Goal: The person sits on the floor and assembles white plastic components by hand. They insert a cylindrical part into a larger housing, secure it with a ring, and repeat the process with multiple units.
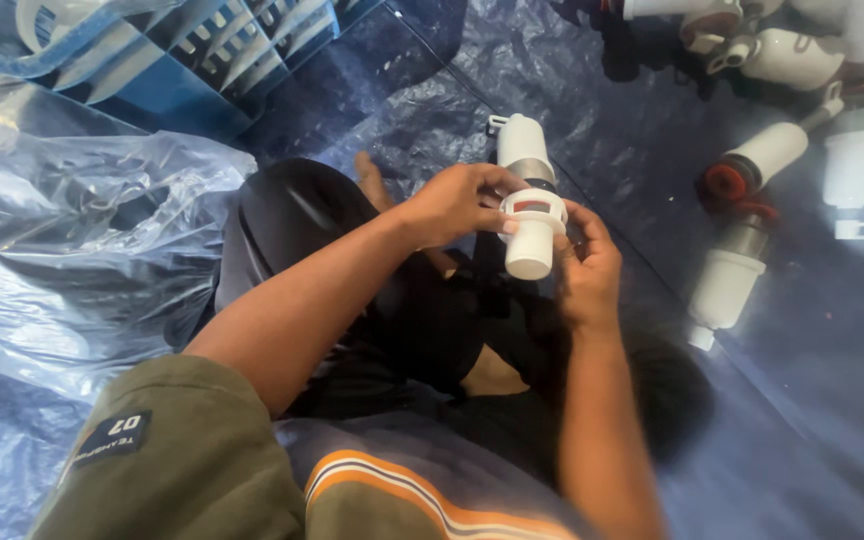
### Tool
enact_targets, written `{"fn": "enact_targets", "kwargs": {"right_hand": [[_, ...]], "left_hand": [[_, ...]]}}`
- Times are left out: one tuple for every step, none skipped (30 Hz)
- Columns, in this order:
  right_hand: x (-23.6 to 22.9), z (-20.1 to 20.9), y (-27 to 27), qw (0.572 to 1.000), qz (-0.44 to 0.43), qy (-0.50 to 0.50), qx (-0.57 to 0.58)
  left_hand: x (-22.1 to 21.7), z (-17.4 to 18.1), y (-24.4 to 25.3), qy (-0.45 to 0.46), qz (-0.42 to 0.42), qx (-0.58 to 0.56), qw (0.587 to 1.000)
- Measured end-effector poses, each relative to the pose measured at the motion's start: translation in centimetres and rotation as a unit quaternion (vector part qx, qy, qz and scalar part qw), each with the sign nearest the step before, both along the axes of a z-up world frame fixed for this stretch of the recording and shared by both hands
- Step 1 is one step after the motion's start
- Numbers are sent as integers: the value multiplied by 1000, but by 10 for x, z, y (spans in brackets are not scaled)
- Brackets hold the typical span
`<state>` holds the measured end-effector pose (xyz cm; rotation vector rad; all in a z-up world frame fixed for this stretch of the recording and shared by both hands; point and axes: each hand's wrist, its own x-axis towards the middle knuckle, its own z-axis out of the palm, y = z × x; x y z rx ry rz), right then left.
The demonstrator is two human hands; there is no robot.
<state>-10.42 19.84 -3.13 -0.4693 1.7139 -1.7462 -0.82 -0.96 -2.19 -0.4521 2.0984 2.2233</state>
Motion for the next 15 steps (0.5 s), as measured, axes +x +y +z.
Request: {"fn": "enact_targets", "kwargs": {"right_hand": [[-4, 1, 1, 1000, -1, 17, 5], [-5, 1, 1, 1000, 3, 19, 15], [-3, 1, 2, 999, 7, 22, 24], [-3, 1, 2, 999, 12, 25, 33], [-3, 1, 2, 998, 13, 36, 58], [-3, 1, 1, 995, 14, 48, 83], [-3, 2, 1, 992, 13, 59, 109], [-2, 2, 1, 993, 14, 67, 98], [-4, 2, 1, 993, 13, 75, 88], [-4, 1, 0, 993, 13, 84, 78], [-2, 0, -1, 994, 14, 92, 61], [0, -3, -2, 994, 15, 101, 43], [1, -6, -4, 993, 18, 110, 26], [2, -10, -6, 994, 0, 102, 34], [2, -14, -8, 994, -20, 95, 42]], "left_hand": [[-2, 0, 2, 2, -1, -26, 1000], [-2, -1, 2, 5, -2, -52, 999], [0, -3, 3, 7, -3, -78, 997], [0, -4, 4, 11, 2, -79, 997], [0, -5, 5, 15, 7, -79, 997], [1, -6, 6, 19, 12, -80, 997], [0, -7, 7, 24, 19, -78, 997], [-1, -8, 8, 29, 25, -76, 996], [-5, -9, 8, 36, 31, -74, 996], [-8, -10, 8, 51, 39, -48, 997], [-8, -11, 7, 66, 49, -24, 996], [-6, -12, 7, 81, 59, 1, 995], [-6, -14, 6, 63, 65, 13, 996], [-6, -17, 6, 44, 71, 24, 996], [-7, -20, 6, 26, 75, 36, 996]]}}
